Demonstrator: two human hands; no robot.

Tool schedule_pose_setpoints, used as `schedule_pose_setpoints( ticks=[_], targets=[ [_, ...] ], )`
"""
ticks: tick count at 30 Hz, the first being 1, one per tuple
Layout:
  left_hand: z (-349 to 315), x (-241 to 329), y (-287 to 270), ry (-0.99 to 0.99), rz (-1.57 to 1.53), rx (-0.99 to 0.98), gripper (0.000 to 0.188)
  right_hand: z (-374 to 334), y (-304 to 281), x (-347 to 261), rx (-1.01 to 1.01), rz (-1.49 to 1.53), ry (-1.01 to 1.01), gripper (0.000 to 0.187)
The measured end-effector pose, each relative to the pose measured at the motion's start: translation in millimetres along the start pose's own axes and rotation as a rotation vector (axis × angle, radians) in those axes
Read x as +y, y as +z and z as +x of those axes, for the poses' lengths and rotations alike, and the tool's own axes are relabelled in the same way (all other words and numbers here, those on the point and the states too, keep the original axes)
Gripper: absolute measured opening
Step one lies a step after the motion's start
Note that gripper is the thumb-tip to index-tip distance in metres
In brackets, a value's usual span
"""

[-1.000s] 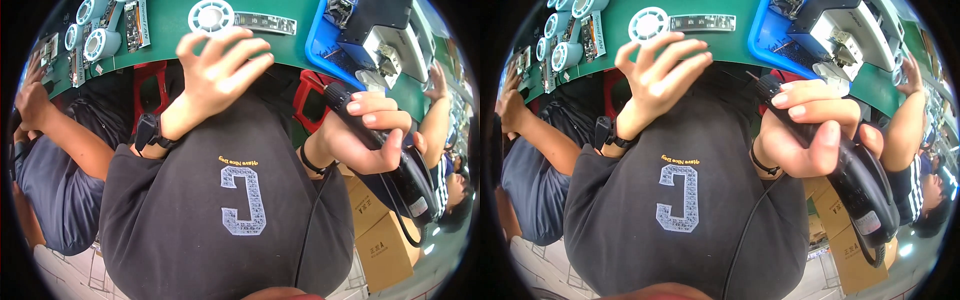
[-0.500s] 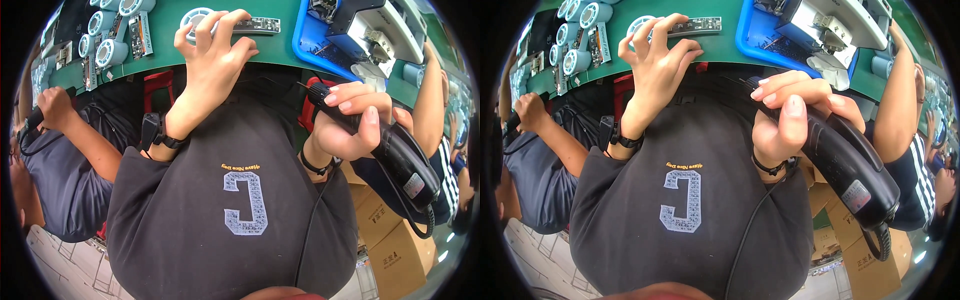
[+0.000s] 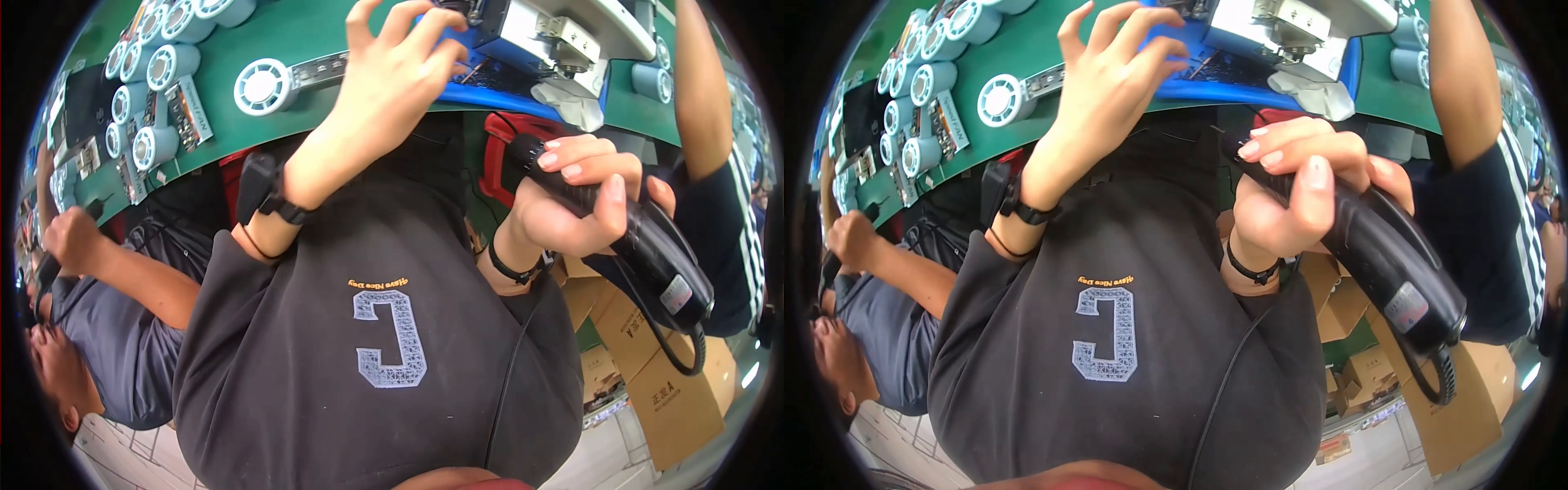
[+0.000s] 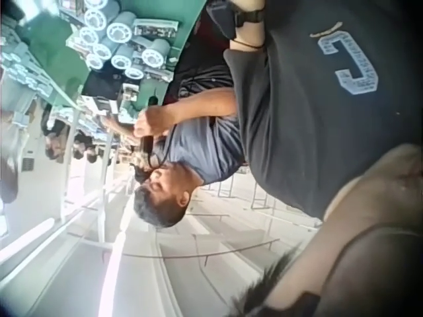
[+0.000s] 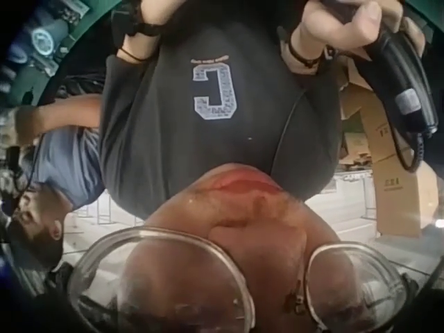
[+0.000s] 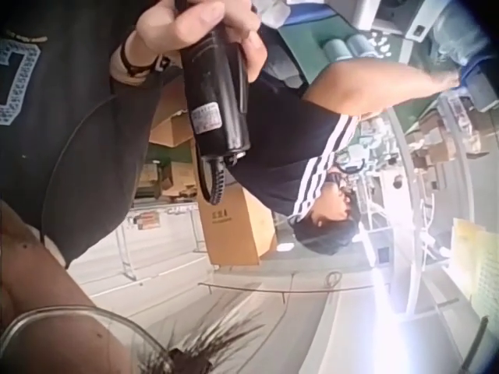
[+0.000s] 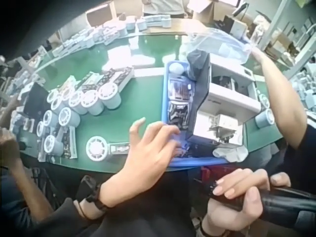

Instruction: The person picks up a circuit board and a fan, aligns them, and uses a power screwdriver to fasten the components together. After setting the unit aside, they repeat the process with another set of components.

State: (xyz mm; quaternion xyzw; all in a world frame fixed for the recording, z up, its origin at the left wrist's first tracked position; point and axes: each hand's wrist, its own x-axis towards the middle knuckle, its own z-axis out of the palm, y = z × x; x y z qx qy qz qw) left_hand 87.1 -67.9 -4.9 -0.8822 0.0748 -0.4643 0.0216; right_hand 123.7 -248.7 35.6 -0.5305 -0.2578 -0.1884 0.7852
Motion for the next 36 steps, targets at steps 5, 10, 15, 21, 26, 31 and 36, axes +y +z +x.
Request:
schedule_pose_setpoints(
  ticks=[5,10,15,21,26,31,36],
  targets=[
    [-11,-18,-44,-0.354,-0.406,-0.325,0.021,41,-6,4,0.137,0.010,-0.195,0.029],
    [-40,-54,-93,-0.508,-0.182,-0.463,0.032,80,-20,27,0.041,-0.224,-0.224,0.027],
    [-69,-60,-102,-0.636,-0.296,-0.428,0.038,91,-7,44,-0.023,-0.173,-0.215,0.037],
    [-72,-54,-90,-0.768,-0.407,-0.367,0.042,96,4,52,-0.044,0.076,-0.158,0.029],
    [-78,-60,-86,-0.775,-0.449,-0.333,0.040,116,7,45,-0.372,-0.512,-0.110,0.037],
    [-81,-74,-86,-0.657,-0.467,-0.319,0.041,88,22,25,-0.258,0.030,0.196,0.023],
    [-85,-70,-53,-0.697,-0.705,-0.007,0.044,43,98,10,-0.284,-0.106,-0.008,0.030]
  ],
)
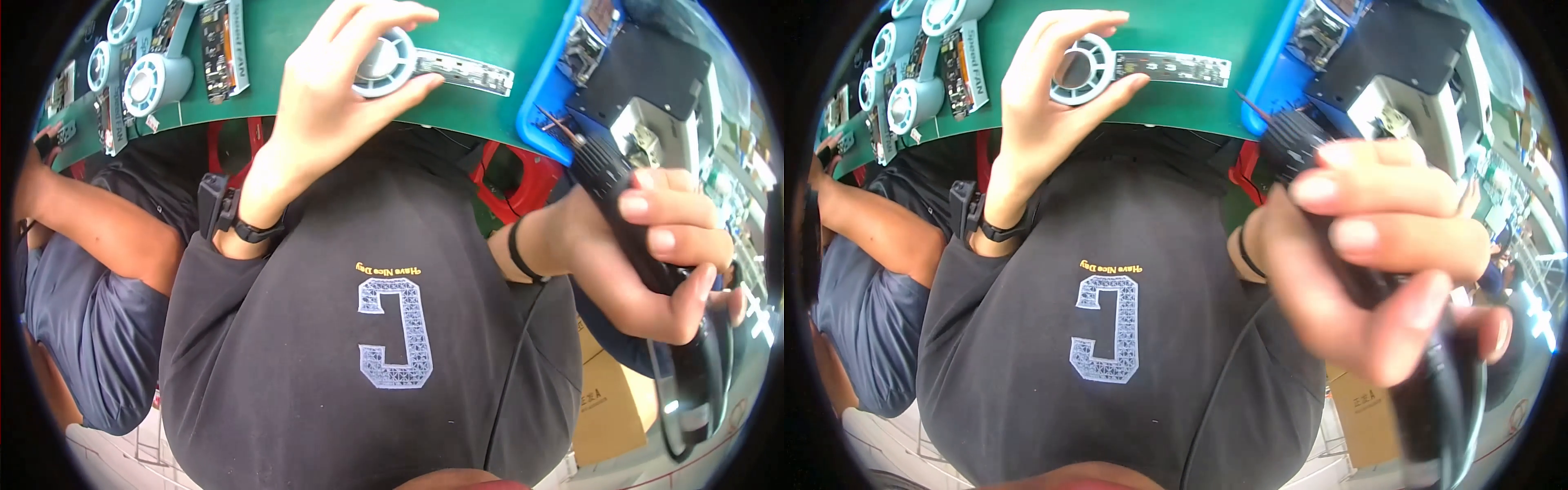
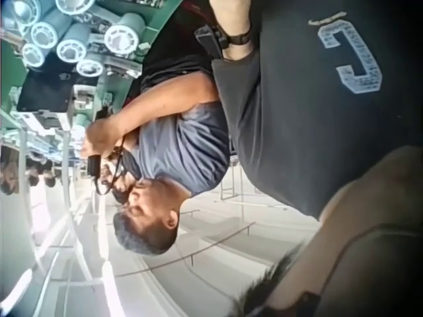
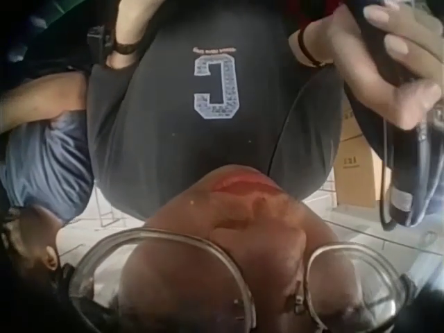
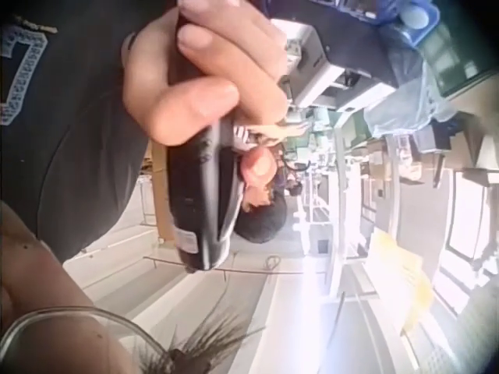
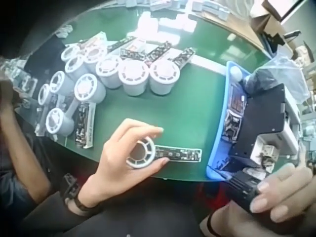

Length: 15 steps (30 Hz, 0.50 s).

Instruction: The person picks up a circuit board and a fan, aligns them, and uses a power screwdriver to fasten the components together. After setting the unit aside, they repeat the process with another set of components.

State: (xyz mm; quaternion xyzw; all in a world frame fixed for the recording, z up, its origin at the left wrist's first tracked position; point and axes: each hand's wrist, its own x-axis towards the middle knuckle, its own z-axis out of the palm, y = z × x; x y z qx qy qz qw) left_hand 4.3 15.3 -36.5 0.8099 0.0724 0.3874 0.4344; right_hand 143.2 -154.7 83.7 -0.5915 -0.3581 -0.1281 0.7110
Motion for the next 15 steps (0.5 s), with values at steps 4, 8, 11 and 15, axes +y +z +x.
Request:
schedule_pose_setpoints(
  ticks=[4,8,11,15],
  targets=[
    [-2,-34,19,0.298,-0.392,0.374,0.050,-20,59,19,-0.070,0.070,0.013,0.024],
    [-4,-10,-8,0.115,-0.244,0.242,0.055,-31,87,28,-0.134,0.123,0.020,0.019],
    [1,19,-35,-0.279,-0.068,0.006,0.053,-32,95,29,-0.172,0.153,0.017,0.017],
    [3,18,-37,-0.274,-0.084,0.004,0.052,-30,96,32,-0.208,0.181,0.011,0.017]
  ],
)
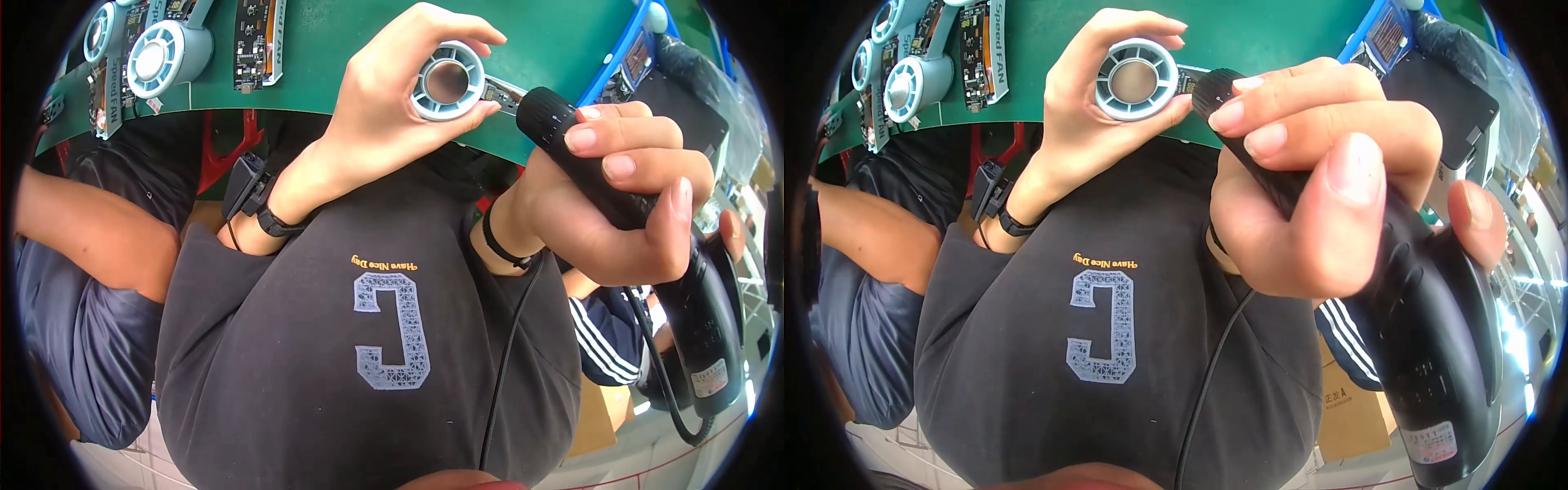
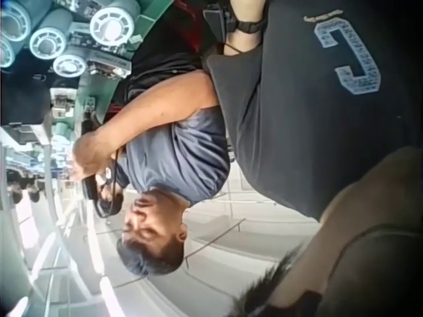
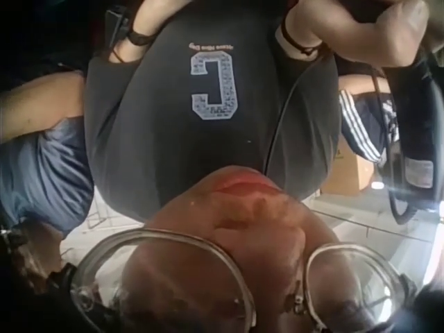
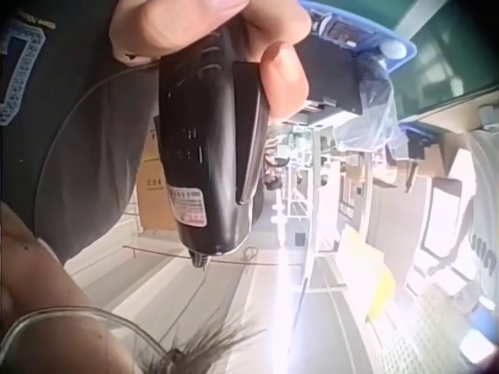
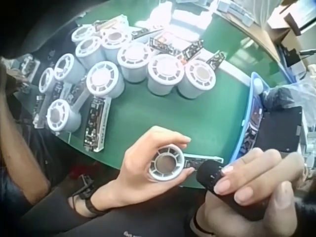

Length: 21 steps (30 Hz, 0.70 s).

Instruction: The person picks up a circuit board and a fan, aligns them, and uses a power screwdriver to fasten the components together. After setting the unit aside, they repeat the process with another set of components.

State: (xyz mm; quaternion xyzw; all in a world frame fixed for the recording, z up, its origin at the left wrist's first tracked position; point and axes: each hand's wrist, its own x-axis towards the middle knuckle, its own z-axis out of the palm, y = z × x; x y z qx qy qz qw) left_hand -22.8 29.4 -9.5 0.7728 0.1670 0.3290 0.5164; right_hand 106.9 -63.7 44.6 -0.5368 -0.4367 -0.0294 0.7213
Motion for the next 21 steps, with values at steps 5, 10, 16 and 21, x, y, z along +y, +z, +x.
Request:
schedule_pose_setpoints(
  ticks=[5,10,16,21],
  targets=[
    [4,-30,16,0.199,-0.039,0.087,0.050,-1,10,3,-0.044,0.049,-0.015,0.021],
    [8,-60,33,0.588,-0.095,0.232,0.048,0,7,4,-0.133,-0.007,0.028,0.030],
    [3,-48,22,0.570,-0.064,0.225,0.047,-1,8,9,-0.224,0.015,0.000,0.029],
    [-2,-27,13,0.167,-0.072,0.084,0.046,-3,10,9,-0.163,0.141,0.058,0.024]
  ],
)
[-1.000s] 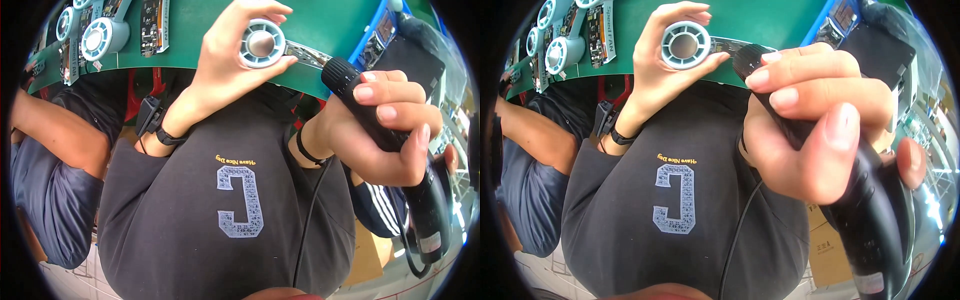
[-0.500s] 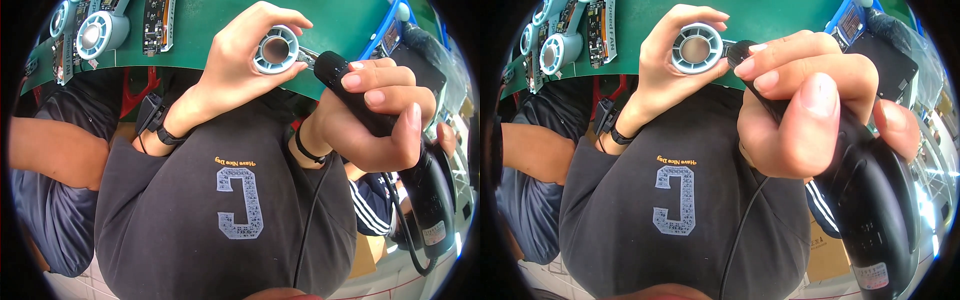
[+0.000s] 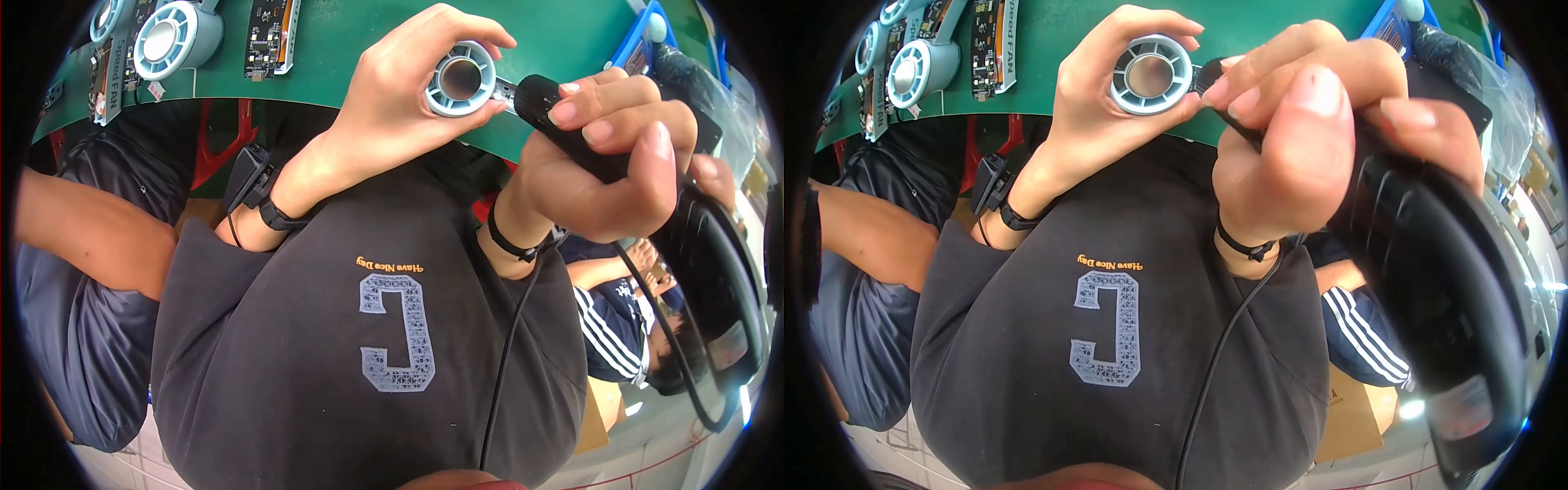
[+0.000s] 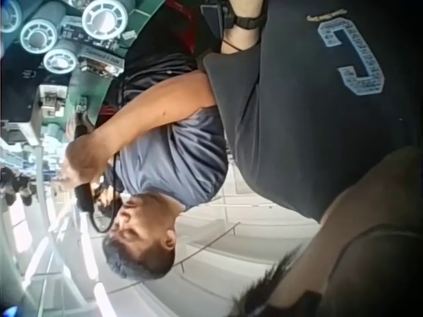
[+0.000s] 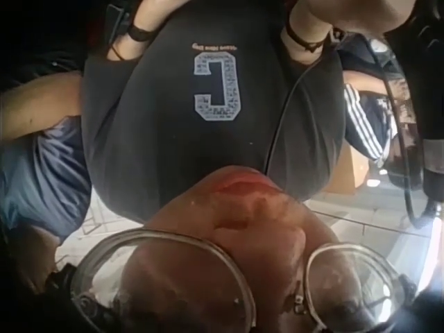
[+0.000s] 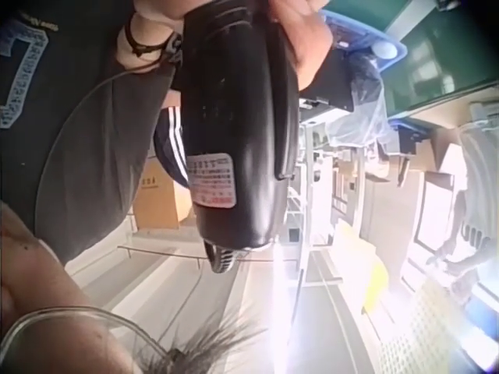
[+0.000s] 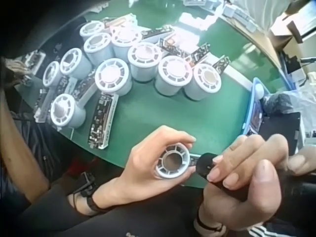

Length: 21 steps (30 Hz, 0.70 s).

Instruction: The person picks up a circuit board and a fan, aligns them, and uses a power screwdriver to fasten the components together. After setting the unit aside, they repeat the process with another set of components.

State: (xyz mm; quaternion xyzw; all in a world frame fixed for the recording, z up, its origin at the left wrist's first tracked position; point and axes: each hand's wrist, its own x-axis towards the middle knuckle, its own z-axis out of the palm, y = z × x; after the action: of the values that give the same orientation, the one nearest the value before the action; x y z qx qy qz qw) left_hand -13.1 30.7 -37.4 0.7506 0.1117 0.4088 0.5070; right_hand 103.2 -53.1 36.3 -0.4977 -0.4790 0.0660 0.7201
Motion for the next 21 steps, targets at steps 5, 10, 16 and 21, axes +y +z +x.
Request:
schedule_pose_setpoints(
  ticks=[5,10,16,21],
  targets=[
    [-5,0,12,0.022,-0.069,0.031,0.047,-6,-22,11,-0.113,0.093,0.169,0.021],
    [-16,15,9,-0.241,-0.099,-0.035,0.044,-9,-25,-46,0.296,0.127,0.380,0.041],
    [-11,3,7,-0.071,0.120,-0.149,0.047,-13,-158,-89,0.621,-0.280,-0.123,0.028],
    [-12,3,12,-0.036,0.139,-0.152,0.048,-19,-200,-74,0.480,-0.515,-0.244,0.022]
  ],
)
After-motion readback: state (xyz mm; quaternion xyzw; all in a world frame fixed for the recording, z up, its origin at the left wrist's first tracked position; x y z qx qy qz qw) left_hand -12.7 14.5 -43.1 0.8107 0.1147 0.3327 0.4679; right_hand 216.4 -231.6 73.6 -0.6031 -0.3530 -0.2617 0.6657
